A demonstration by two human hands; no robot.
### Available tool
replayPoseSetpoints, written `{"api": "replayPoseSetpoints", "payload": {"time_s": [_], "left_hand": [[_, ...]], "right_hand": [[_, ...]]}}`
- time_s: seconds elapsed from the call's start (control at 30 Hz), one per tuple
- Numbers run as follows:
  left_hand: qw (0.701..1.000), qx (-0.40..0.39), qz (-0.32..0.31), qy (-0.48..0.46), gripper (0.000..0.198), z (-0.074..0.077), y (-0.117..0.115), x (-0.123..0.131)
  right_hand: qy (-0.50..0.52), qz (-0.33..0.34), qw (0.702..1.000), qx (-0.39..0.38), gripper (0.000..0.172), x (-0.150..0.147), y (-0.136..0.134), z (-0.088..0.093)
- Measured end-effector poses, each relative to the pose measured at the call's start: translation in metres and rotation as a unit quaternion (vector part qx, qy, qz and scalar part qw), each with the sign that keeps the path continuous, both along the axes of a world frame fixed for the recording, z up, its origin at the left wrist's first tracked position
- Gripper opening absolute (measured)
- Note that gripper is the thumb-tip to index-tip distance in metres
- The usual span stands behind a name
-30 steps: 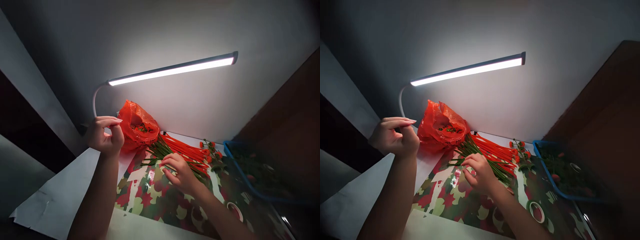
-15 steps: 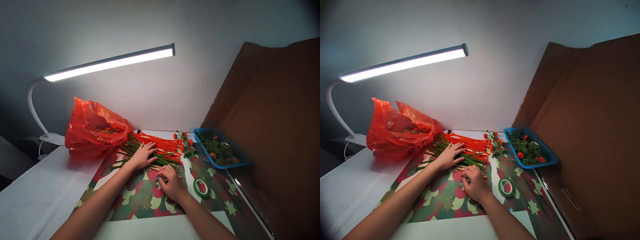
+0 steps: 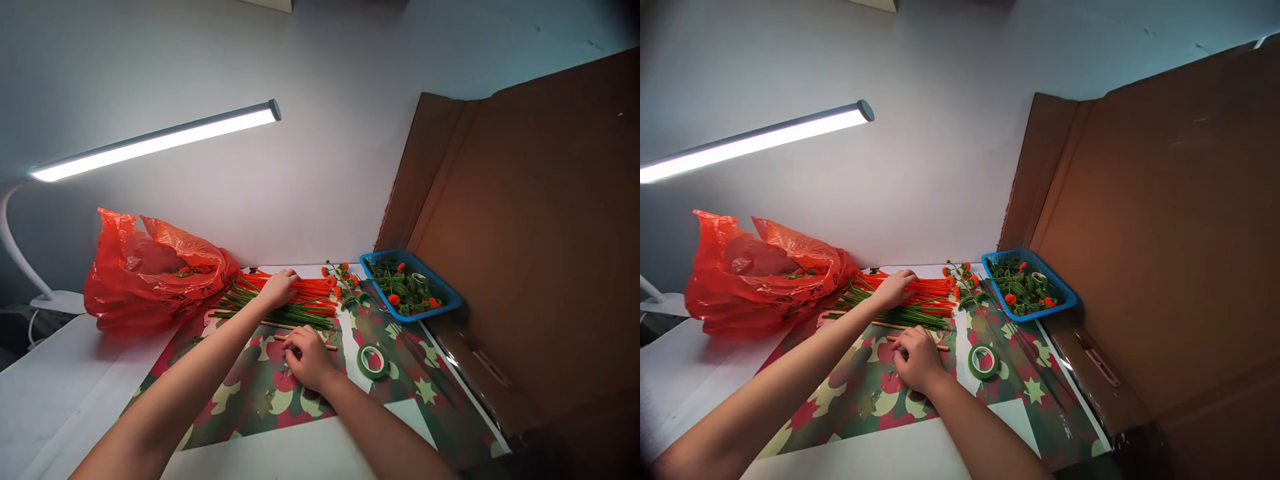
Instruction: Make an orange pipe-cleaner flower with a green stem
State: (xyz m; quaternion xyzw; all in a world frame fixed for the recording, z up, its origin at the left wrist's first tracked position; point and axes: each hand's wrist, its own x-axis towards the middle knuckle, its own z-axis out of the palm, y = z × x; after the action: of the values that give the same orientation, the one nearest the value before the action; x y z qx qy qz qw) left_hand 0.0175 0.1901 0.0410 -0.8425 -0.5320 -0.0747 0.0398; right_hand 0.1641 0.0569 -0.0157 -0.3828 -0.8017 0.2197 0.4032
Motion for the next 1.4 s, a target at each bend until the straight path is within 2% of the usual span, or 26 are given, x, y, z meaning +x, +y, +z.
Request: {"api": "replayPoseSetpoints", "payload": {"time_s": [0.13, 0.3, 0.47, 0.57, 0.77, 0.9, 1.0, 1.07, 1.17, 1.27, 1.33, 1.4], "left_hand": [[0.998, -0.041, -0.008, 0.051, 0.033, 0.001, 0.017, 0.008], [0.994, -0.077, 0.006, 0.076, 0.034, -0.002, 0.025, 0.011], [0.994, -0.089, 0.009, 0.061, 0.034, 0.008, 0.028, -0.004], [0.997, -0.077, 0.006, 0.03, 0.034, 0.012, 0.029, -0.004], [0.993, -0.083, -0.072, -0.038, 0.029, 0.002, 0.031, 0.038], [0.988, -0.083, -0.069, -0.112, 0.029, -0.01, 0.032, 0.063], [0.976, -0.064, -0.041, -0.202, 0.031, -0.011, 0.036, 0.069], [0.961, -0.034, -0.007, -0.273, 0.032, -0.002, 0.04, 0.07], [0.93, 0.018, 0.033, -0.366, 0.029, 0.025, 0.05, 0.068], [0.899, 0.065, 0.043, -0.43, 0.05, 0.066, 0.057, 0.061], [0.887, 0.087, 0.04, -0.453, 0.048, 0.097, 0.055, 0.054], [0.882, 0.1, 0.032, -0.46, 0.038, 0.126, 0.046, 0.05]], "right_hand": [[-0.003, -0.002, 1.0, 0.001, 0.016, -0.001, 0.002, -0.002], [-0.009, -0.002, 1.0, -0.008, 0.016, -0.001, 0.002, -0.001], [-0.011, -0.004, 1.0, -0.022, 0.017, -0.002, 0.002, 0.001], [-0.009, 0.001, 1.0, -0.025, 0.017, -0.003, 0.002, 0.002], [-0.009, -0.002, 1.0, -0.025, 0.018, -0.004, 0.003, 0.002], [-0.021, -0.002, 0.999, -0.026, 0.017, -0.004, 0.004, 0.0], [-0.024, 0.0, 0.999, -0.025, 0.019, -0.004, 0.004, 0.0], [-0.026, 0.001, 0.999, -0.027, 0.019, -0.004, 0.004, 0.001], [-0.025, 0.001, 0.999, -0.037, 0.018, -0.004, 0.003, 0.001], [-0.007, -0.003, 0.999, -0.036, 0.016, -0.005, 0.002, 0.002], [0.019, -0.003, 0.999, -0.025, 0.016, -0.005, 0.002, 0.003], [0.052, -0.009, 0.999, -0.012, 0.016, -0.003, 0.002, 0.004]]}}
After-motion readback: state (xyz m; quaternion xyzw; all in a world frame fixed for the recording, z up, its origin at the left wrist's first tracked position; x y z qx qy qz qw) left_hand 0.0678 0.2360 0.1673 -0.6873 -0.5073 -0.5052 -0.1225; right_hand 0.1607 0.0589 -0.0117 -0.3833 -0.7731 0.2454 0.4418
